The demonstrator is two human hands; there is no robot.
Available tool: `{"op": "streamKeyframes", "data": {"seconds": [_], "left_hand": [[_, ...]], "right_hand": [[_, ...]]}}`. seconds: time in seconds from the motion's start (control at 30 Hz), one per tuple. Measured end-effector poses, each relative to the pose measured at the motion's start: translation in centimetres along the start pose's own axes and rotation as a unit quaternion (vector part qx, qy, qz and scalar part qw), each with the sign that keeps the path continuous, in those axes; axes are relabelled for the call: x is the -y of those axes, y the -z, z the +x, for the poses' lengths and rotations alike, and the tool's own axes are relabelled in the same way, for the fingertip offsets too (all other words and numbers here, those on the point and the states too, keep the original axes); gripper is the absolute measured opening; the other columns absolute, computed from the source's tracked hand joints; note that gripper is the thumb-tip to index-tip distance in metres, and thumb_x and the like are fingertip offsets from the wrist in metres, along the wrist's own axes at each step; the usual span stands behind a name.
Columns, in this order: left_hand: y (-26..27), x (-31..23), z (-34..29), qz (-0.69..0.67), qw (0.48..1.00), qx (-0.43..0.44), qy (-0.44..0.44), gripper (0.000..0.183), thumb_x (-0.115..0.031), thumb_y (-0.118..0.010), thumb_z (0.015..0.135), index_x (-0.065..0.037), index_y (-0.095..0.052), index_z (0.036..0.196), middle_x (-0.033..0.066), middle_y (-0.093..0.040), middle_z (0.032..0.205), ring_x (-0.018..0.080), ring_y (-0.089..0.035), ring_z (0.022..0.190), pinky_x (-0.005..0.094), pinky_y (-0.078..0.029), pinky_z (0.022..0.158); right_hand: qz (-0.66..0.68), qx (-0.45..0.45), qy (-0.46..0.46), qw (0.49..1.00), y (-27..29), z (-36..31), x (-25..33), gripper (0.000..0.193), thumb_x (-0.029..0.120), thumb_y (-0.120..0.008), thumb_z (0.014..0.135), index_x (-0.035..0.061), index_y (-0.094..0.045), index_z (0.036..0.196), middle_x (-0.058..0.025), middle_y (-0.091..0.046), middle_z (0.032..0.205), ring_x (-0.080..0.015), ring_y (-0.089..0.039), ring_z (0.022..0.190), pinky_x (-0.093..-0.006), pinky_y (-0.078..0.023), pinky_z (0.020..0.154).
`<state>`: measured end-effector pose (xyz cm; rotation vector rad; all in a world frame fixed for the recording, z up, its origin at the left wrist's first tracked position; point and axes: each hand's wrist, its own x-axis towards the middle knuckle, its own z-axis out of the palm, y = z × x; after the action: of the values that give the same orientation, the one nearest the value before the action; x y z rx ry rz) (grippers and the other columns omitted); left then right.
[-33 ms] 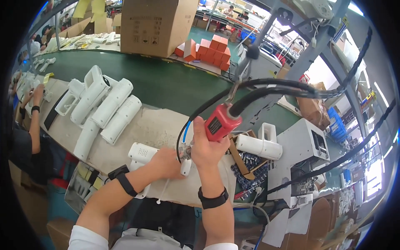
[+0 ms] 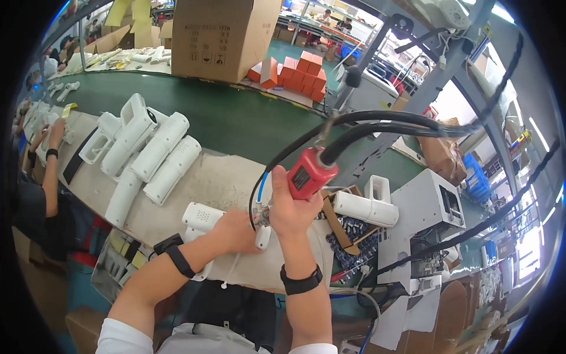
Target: The person uses a red pneumatic screwdriver to drive screws into a white plastic housing, then sets the tool aside to assemble the internal components of another unit. They join the two halves of the housing together and continue driving screws into the assembly.
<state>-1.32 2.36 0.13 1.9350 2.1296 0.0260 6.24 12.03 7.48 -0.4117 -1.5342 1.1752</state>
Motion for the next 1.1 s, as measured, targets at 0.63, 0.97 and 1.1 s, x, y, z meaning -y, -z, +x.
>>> {"op": "streamKeyframes", "data": {"seconds": [0.63, 0.97, 1.1], "left_hand": [[-1.2, 0.9, 0.9, -0.064, 0.994, -0.087, 0.031, 0.057, -0.05, -0.077, 0.06, -0.007, -0.064, 0.093, 0.0113, -0.066, 0.092, 0.0274, -0.066, 0.088, 0.0393, -0.052, 0.077], [1.0, 8.2, -5.1, -0.031, 0.998, -0.01, 0.05, 0.084, -0.064, -0.081, 0.048, -0.005, -0.062, 0.105, 0.015, -0.064, 0.095, 0.033, -0.063, 0.093, 0.0428, -0.05, 0.08], [2.2, 5.7, -4.7, -0.066, 0.992, 0.043, 0.101, 0.089, -0.067, -0.079, 0.048, -0.004, -0.061, 0.109, 0.0159, -0.065, 0.098, 0.0331, -0.063, 0.095, 0.0434, -0.05, 0.082]], "right_hand": [[0.068, -0.036, 0.0, 0.997, 0.6, -2.1, 4.0, 0.019, 0.016, -0.065, 0.09, 0.0019, -0.055, 0.083, -0.0023, -0.049, 0.052, -0.0112, -0.047, 0.04, -0.0232, -0.033, 0.037], [0.039, -0.024, -0.005, 0.999, 0.5, -1.6, 4.5, 0.023, 0.017, -0.062, 0.092, 0.0018, -0.054, 0.077, -0.0007, -0.048, 0.05, -0.0093, -0.046, 0.04, -0.0231, -0.034, 0.037], [0.095, -0.015, 0.046, 0.994, -0.8, -0.2, 9.6, 0.025, 0.021, -0.061, 0.093, 0.0015, -0.055, 0.079, -0.0007, -0.047, 0.051, -0.0086, -0.042, 0.039, -0.0229, -0.029, 0.035]]}}
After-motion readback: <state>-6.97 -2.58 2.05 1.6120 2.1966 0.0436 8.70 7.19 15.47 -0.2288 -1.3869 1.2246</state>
